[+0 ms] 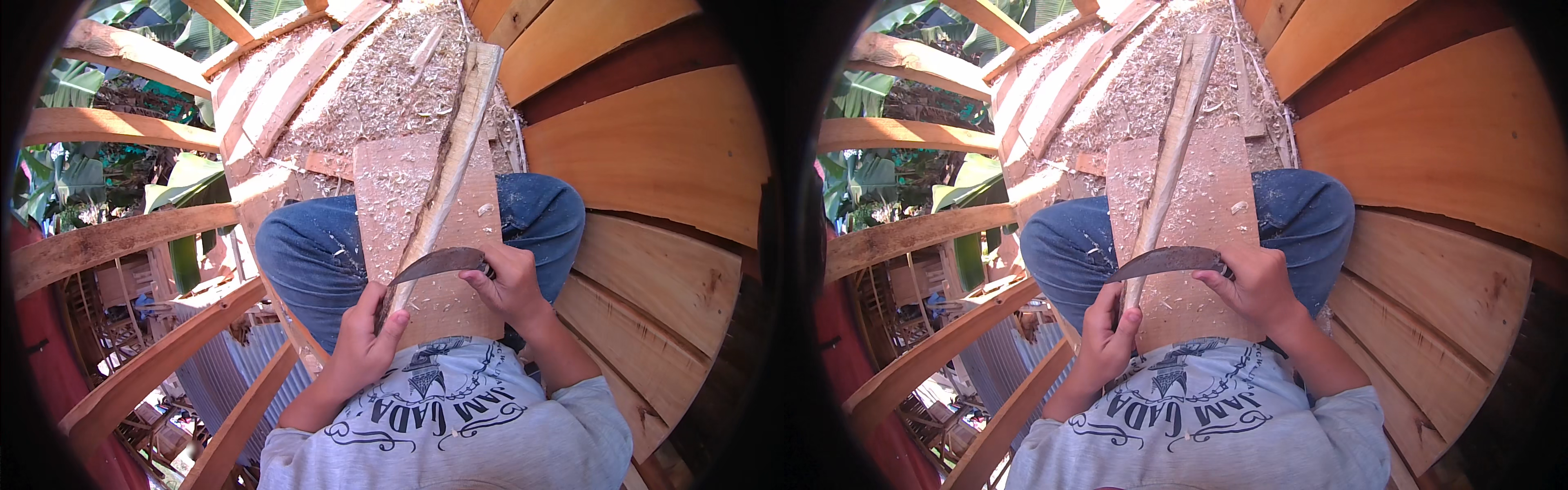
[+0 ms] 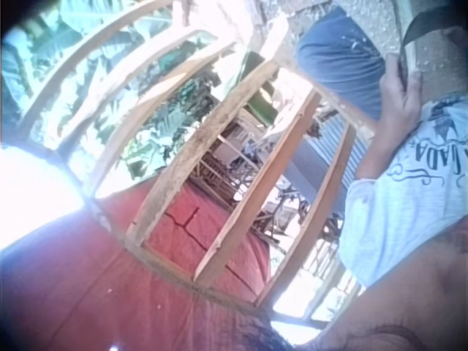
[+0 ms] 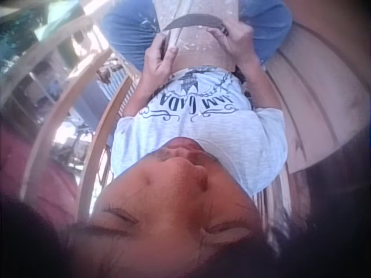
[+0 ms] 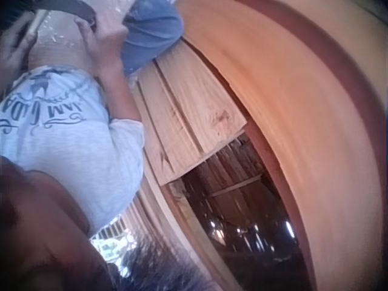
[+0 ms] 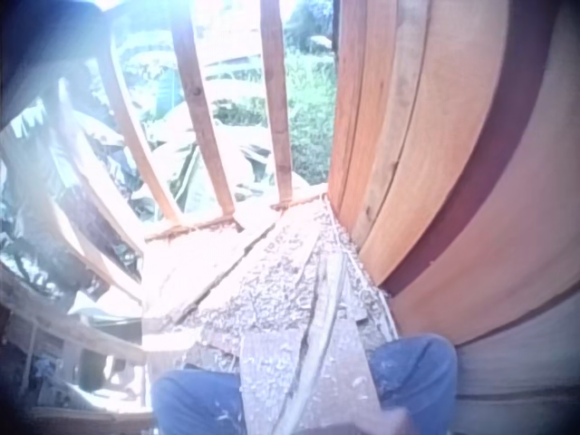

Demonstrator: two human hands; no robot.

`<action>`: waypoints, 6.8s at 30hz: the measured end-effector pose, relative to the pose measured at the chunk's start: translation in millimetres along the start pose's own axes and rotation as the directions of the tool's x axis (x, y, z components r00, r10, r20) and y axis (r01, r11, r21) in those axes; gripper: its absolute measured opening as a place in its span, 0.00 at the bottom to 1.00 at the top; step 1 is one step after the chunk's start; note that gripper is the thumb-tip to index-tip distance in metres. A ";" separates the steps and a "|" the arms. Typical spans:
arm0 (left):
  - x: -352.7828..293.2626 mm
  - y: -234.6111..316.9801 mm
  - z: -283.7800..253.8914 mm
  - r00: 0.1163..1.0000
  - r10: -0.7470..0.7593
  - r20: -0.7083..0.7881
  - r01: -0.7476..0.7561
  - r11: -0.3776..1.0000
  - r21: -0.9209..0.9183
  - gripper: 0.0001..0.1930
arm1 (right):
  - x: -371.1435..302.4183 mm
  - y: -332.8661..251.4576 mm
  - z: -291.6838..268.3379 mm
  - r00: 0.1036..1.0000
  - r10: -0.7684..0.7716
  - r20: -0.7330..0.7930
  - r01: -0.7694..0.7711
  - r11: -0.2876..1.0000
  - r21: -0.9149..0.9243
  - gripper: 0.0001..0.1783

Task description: The person sits cross-legged on a wooden platform and uses a curved knife to shave and shape a long, thin piece of wood. They hold the wood with their left hand and repeatedly scrape the surface with the knife in their right hand, creating wood shavings.

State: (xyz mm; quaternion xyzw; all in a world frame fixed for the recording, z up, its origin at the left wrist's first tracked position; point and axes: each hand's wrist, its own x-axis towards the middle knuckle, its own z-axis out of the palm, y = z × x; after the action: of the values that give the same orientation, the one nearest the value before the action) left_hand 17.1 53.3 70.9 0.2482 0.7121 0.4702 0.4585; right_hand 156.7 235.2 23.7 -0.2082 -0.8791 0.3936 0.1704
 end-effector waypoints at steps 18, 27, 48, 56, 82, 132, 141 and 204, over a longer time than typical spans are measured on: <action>-7.4 1.7 11.2 0.987 0.155 -0.030 -0.147 0.972 0.184 0.13 | 10.7 -25.9 -35.0 0.999 -0.028 0.039 0.038 0.963 -0.265 0.26; -9.0 -8.3 15.6 0.969 0.243 -0.042 -0.233 0.957 0.172 0.13 | 13.8 -16.6 -35.8 0.999 0.009 -0.032 -0.018 0.959 -0.281 0.26; -9.0 -7.1 18.5 0.991 0.134 0.003 -0.134 0.985 0.113 0.13 | 11.2 -24.5 -27.2 0.993 -0.095 0.068 0.107 0.970 -0.218 0.26; -3.0 -11.6 23.7 0.955 0.296 -0.020 -0.293 0.953 0.080 0.13 | 7.1 -23.5 -21.3 0.998 -0.058 0.016 0.060 0.982 -0.179 0.27; -5.2 -0.4 25.4 0.996 0.074 0.048 -0.080 0.989 0.122 0.11 | 18.3 26.5 -32.2 0.983 0.060 -0.173 -0.079 0.991 -0.106 0.27; -12.7 -0.1 23.2 0.985 0.150 0.086 -0.163 0.972 0.166 0.12 | 20.7 57.2 -49.9 0.866 0.428 -0.257 -0.378 0.899 0.221 0.27; -8.5 1.3 24.2 0.995 0.085 0.049 -0.092 0.982 0.165 0.12 | -2.5 8.7 -20.2 0.987 0.099 -0.124 -0.105 0.994 -0.043 0.27; -2.5 0.3 17.6 0.997 0.057 0.052 -0.059 0.998 0.027 0.10 | 13.2 -24.7 -11.6 0.930 0.286 0.228 -0.366 0.754 0.545 0.19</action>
State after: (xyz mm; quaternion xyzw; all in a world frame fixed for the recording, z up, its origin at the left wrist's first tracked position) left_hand 33.8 59.3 69.9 0.2872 0.6993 0.4667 0.4591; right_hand 145.1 234.1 51.7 -0.2704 -0.6765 0.6782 0.0962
